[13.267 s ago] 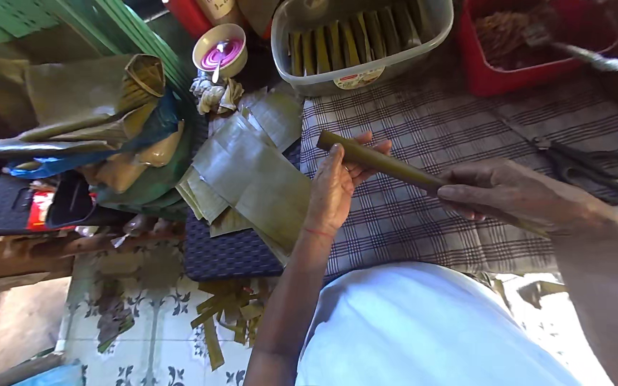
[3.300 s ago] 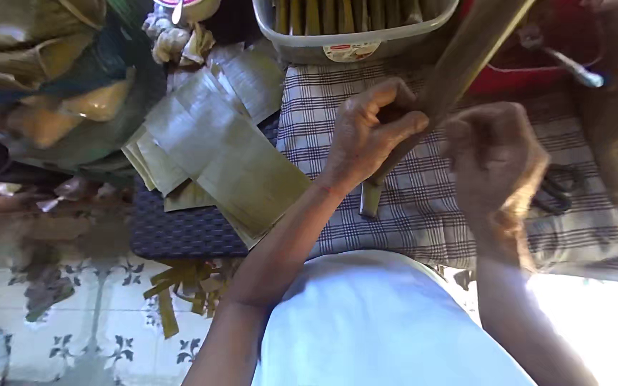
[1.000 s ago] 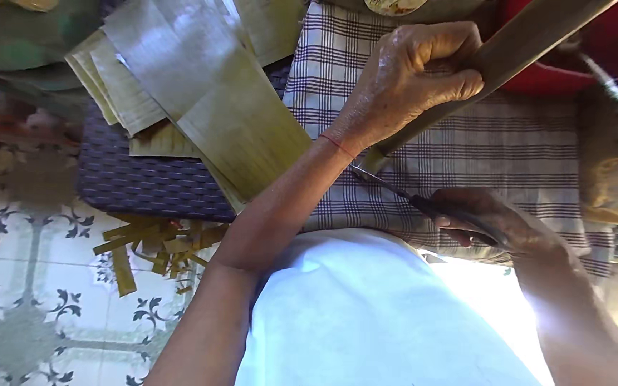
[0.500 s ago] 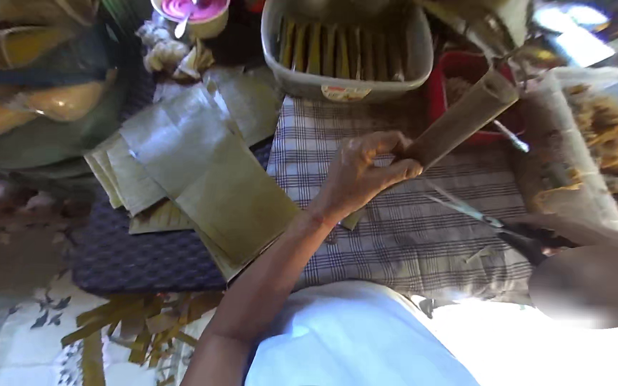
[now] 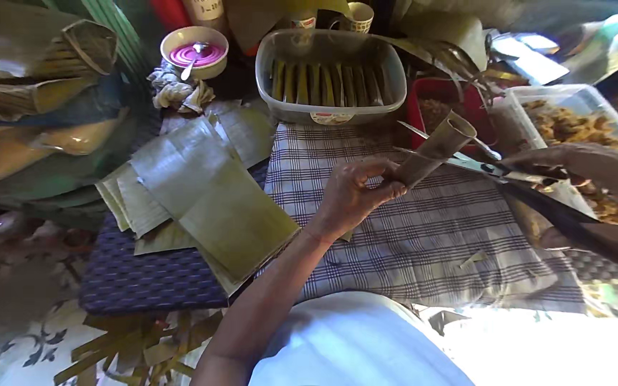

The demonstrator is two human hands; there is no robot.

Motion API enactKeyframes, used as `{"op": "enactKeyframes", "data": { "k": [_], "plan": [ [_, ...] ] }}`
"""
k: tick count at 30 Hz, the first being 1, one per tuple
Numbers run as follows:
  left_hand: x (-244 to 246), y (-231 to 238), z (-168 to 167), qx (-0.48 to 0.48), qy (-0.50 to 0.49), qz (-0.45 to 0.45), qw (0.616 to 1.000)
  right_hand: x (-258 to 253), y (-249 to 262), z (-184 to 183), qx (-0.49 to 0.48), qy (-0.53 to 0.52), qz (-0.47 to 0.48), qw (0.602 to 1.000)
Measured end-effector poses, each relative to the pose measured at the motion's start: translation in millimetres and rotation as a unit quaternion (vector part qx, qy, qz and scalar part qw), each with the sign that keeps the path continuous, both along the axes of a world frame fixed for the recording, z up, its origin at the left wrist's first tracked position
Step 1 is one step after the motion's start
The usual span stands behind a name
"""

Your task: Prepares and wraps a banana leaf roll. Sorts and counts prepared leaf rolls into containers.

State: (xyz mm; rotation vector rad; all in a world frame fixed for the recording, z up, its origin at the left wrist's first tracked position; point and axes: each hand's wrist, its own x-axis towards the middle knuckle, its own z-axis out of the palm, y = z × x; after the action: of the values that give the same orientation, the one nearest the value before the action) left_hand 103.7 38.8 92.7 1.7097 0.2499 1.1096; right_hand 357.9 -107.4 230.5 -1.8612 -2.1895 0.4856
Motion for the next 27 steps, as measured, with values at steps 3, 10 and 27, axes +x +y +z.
{"op": "enactKeyframes", "data": {
  "k": [3, 10, 27],
  "plan": [
    [-0.3, -0.4, 0.7, 0.013, 0.005, -0.003, 1.0, -14.0, -0.5, 14.2, -0.041, 0.008, -0.035, 0.999],
    [2.2, 0.9, -0.6, 0.02, -0.004, -0.015, 1.0, 5.0, -13.1, 4.4, 0.057, 0.024, 0.019, 0.998],
    [-19.9, 9.4, 8.6, 0.062, 0.065, 0.07, 0.993, -5.4, -16.9, -152.8, 0.004, -0.072, -0.238, 0.969]
  ]
}}
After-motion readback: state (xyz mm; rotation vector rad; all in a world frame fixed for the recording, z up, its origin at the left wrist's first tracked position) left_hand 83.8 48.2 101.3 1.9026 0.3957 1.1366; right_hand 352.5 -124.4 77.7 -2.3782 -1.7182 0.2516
